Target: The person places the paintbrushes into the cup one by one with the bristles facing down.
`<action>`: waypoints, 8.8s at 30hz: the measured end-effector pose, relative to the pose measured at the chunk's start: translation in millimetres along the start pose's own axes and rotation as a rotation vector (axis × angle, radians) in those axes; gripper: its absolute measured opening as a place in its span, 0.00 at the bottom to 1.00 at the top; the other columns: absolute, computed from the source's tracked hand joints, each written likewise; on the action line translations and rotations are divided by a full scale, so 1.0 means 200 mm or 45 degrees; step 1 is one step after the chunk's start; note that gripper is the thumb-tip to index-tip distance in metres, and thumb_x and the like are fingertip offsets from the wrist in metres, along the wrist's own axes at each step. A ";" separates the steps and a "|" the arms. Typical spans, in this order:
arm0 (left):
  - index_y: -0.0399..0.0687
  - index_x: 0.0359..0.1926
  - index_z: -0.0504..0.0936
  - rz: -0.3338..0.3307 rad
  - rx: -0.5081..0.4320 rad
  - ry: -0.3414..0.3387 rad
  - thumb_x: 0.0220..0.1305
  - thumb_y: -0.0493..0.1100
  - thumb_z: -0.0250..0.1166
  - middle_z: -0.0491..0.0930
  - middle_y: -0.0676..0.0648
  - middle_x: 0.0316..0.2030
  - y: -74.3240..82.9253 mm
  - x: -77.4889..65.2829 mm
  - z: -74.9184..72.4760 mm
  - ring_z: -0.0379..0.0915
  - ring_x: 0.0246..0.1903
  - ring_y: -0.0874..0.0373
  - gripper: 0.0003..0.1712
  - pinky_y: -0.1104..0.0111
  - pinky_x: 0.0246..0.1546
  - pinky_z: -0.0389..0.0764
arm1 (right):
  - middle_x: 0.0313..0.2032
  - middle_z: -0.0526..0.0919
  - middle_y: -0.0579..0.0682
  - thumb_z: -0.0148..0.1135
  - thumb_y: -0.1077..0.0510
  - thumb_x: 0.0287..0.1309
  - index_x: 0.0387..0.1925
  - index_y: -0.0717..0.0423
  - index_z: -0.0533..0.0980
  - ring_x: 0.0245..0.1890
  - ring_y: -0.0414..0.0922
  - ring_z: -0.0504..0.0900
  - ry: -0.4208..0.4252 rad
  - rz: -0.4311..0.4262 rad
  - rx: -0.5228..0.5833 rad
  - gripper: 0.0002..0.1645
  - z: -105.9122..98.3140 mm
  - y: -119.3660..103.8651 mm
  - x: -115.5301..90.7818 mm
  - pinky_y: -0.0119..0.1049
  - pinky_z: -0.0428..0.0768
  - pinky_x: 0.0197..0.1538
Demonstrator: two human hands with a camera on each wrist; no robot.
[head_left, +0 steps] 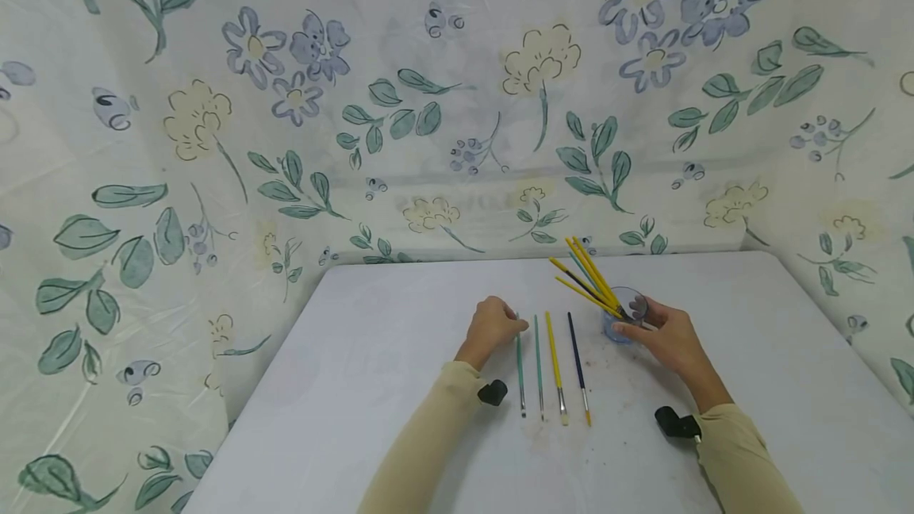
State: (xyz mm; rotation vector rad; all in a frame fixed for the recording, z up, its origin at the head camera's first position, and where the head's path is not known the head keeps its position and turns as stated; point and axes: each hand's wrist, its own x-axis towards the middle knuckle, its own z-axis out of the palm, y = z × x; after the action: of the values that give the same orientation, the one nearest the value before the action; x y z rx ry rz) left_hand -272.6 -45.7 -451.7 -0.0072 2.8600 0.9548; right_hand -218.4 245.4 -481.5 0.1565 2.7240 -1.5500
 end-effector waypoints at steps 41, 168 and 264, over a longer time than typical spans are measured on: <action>0.38 0.32 0.79 -0.045 0.229 -0.133 0.55 0.45 0.77 0.76 0.49 0.15 0.03 -0.05 0.04 0.70 0.13 0.60 0.17 0.73 0.14 0.69 | 0.73 0.68 0.65 0.75 0.31 0.53 0.79 0.60 0.56 0.76 0.65 0.63 -0.012 0.052 0.016 0.65 0.00 -0.01 0.00 0.64 0.65 0.75; 0.35 0.39 0.86 0.521 -1.010 0.110 0.63 0.36 0.70 0.91 0.37 0.38 0.37 -0.12 0.05 0.90 0.41 0.49 0.07 0.70 0.45 0.87 | 0.71 0.71 0.66 0.74 0.33 0.55 0.78 0.63 0.58 0.74 0.66 0.67 -0.021 0.034 0.022 0.62 0.02 0.03 0.02 0.63 0.67 0.74; 0.40 0.26 0.80 -0.060 0.122 -0.286 0.62 0.41 0.73 0.79 0.48 0.15 0.13 -0.06 0.08 0.74 0.16 0.58 0.13 0.73 0.18 0.71 | 0.67 0.76 0.68 0.74 0.36 0.56 0.71 0.63 0.70 0.72 0.67 0.70 -0.003 0.054 -0.020 0.51 0.02 0.02 0.02 0.66 0.69 0.72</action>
State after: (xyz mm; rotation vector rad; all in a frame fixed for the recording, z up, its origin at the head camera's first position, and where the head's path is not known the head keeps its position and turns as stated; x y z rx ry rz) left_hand -260.2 -16.1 -447.9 0.0390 2.6821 0.7564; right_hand -221.5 244.4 -488.2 0.2107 2.7114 -1.5173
